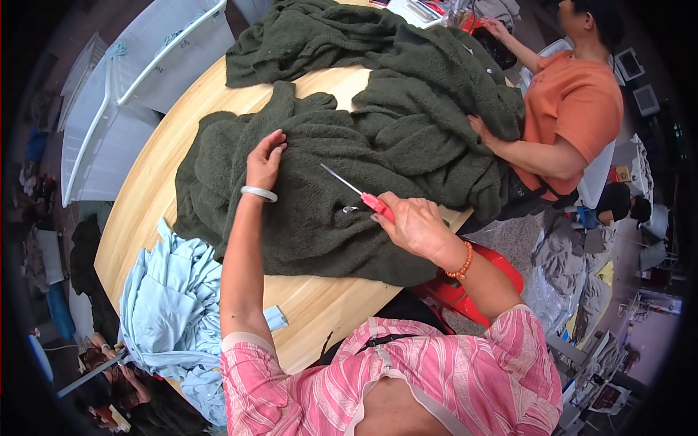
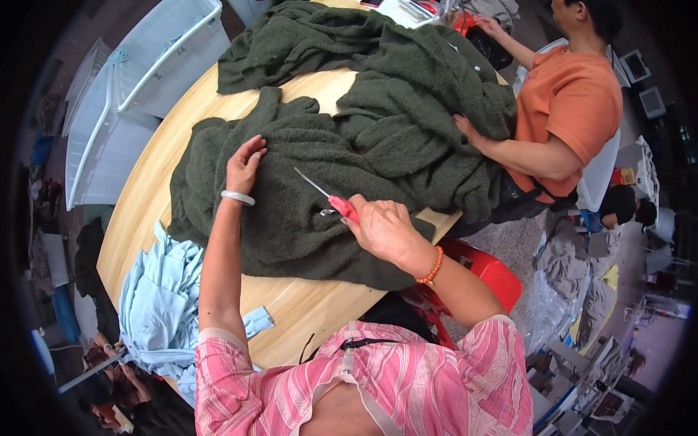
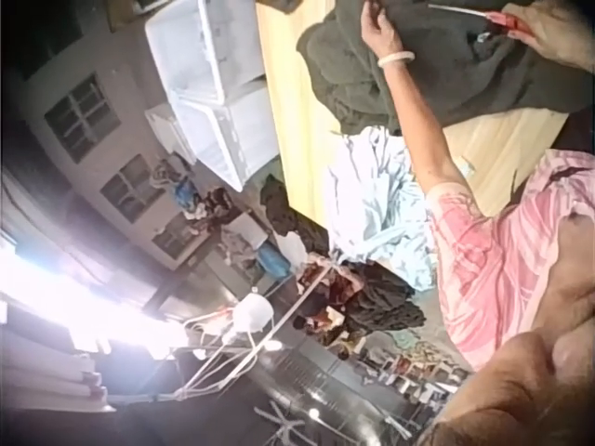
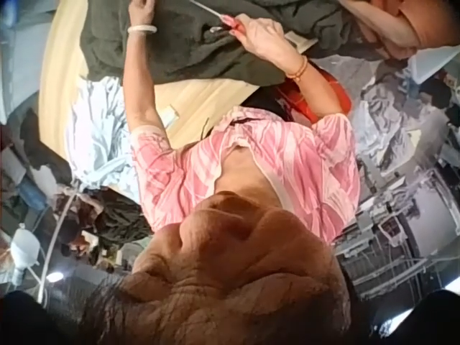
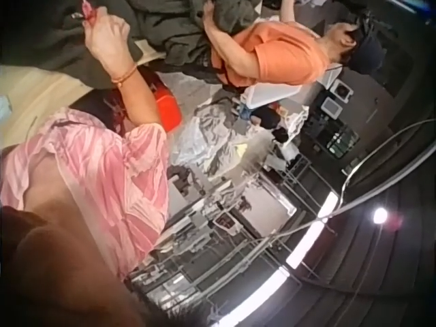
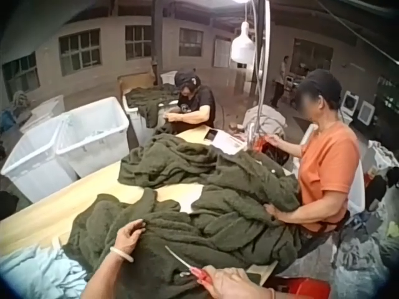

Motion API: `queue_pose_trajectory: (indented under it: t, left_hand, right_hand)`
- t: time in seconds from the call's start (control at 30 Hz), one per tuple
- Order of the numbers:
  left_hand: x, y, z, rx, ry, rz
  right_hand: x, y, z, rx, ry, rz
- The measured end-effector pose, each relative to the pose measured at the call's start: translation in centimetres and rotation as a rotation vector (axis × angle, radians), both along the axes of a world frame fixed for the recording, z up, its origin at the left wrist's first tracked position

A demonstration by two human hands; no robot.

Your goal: Trim loose threads and finish garments using small thread snips on a workbench.

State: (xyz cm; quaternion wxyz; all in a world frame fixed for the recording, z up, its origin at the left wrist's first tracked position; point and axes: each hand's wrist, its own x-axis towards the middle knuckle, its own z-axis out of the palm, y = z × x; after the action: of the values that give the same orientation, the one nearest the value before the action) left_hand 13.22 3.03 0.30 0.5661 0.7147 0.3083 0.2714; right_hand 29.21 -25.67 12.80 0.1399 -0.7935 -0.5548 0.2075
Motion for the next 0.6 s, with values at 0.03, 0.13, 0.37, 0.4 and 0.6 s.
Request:
queue_pose_trajectory:
  t: [0.03, 0.13, 0.37, 0.4, 0.6]
  left_hand:
    - [-0.4, 0.8, -0.3, -0.153, -0.065, -0.018]
    - [-0.7, 1.3, -1.6, -0.152, -0.051, 0.002]
    - [-2.2, 0.3, -1.6, -0.192, -0.083, 0.011]
    - [-3.5, 0.1, -1.3, -0.04, -0.005, 0.02]
    - [-10.9, -5.0, -0.6, 0.808, 0.47, 0.029]
  right_hand:
    - [0.2, 0.2, 0.0, 0.001, 0.005, -0.002]
    - [0.8, 1.0, 0.4, -0.006, 0.001, 0.013]
    - [-1.0, 3.5, 0.2, -0.064, 0.105, 0.148]
    - [-1.2, 3.7, 0.4, -0.071, 0.114, 0.157]
    - [-3.4, 3.3, 0.9, -0.092, 0.206, 0.255]
